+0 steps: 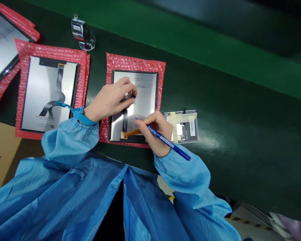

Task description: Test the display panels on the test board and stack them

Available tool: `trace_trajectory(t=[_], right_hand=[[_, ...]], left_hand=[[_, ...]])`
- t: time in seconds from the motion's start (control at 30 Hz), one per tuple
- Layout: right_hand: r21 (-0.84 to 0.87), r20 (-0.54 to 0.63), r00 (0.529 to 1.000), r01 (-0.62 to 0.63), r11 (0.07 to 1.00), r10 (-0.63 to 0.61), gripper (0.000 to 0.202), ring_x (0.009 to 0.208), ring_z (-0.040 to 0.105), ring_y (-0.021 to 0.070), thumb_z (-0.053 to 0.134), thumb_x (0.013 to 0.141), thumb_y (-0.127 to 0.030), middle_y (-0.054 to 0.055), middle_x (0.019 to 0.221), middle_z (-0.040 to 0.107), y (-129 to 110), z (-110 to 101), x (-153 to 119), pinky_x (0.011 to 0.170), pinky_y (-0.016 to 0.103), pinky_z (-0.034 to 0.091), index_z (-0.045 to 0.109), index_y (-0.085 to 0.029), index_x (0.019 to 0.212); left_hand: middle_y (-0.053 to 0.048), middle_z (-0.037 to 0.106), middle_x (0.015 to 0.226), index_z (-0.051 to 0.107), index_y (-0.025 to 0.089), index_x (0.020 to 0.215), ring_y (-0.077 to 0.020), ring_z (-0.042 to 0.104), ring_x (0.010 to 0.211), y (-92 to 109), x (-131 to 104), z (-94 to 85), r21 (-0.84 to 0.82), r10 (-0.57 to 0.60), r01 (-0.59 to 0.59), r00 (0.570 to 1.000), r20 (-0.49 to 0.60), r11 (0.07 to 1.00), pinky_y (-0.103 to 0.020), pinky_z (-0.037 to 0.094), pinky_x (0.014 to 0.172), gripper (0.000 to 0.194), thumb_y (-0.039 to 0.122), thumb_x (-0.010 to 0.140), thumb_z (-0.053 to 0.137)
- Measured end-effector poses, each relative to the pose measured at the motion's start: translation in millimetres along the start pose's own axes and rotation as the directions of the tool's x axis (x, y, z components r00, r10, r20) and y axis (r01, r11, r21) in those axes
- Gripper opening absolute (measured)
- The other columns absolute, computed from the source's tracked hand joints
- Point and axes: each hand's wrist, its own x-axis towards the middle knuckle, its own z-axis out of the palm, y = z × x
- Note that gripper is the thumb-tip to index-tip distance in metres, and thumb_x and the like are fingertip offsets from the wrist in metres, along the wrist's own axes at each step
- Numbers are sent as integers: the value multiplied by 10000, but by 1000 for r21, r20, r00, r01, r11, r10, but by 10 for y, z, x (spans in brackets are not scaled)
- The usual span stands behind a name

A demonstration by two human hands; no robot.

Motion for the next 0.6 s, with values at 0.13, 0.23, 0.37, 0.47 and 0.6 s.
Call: trace_trajectory(t=[0.13, 0.23, 0.37, 0.47, 0.6], right_hand=[[-173, 116, 986, 142, 975, -123, 132, 653, 593, 153, 554, 967, -300, 14, 814, 662, 73, -402, 200, 635, 304, 474, 656, -239, 910], [-346, 347, 919, 313, 885, -189, 157, 697, 589, 182, 625, 936, -370, 20, 801, 653, 260, -620, 264, 663, 322, 450, 616, -223, 883], [-355, 550, 811, 444, 823, -201, 289, 730, 547, 200, 745, 848, -401, 12, 798, 611, 423, -698, 252, 697, 328, 415, 522, -220, 867], [-295, 611, 772, 428, 855, -176, 196, 748, 542, 181, 675, 905, -264, 0, 814, 604, 391, -676, 240, 759, 325, 399, 494, -216, 847], [-90, 601, 779, 288, 953, -178, 197, 710, 545, 152, 654, 908, -220, -4, 808, 617, 277, -653, 239, 715, 290, 414, 488, -212, 801]], left_hand=[[-122, 543, 1241, 548, 189, 1172, -206, 633, 877, -27, 42, 57, 59, -74, 81, 991, -115, 995, -330, 474, 724, 256, 156, 948, 430], [-153, 545, 1255, 539, 145, 1180, -198, 634, 820, 18, 86, 127, 146, -98, 110, 992, -85, 983, -309, 459, 656, 247, 199, 961, 441], [-154, 576, 1191, 573, 104, 1117, -209, 631, 805, 110, 120, 133, 190, -135, 144, 989, -61, 971, -308, 433, 613, 295, 306, 1004, 390], [-128, 619, 1071, 615, 131, 882, -208, 622, 802, 128, 111, 75, 86, -128, 132, 991, -49, 988, -319, 434, 654, 394, 389, 1016, 349], [-70, 609, 663, 499, 184, 592, -154, 563, 631, 98, 84, -16, -417, -147, 181, 983, 111, 891, -311, 438, 683, 614, 523, 1014, 208]])
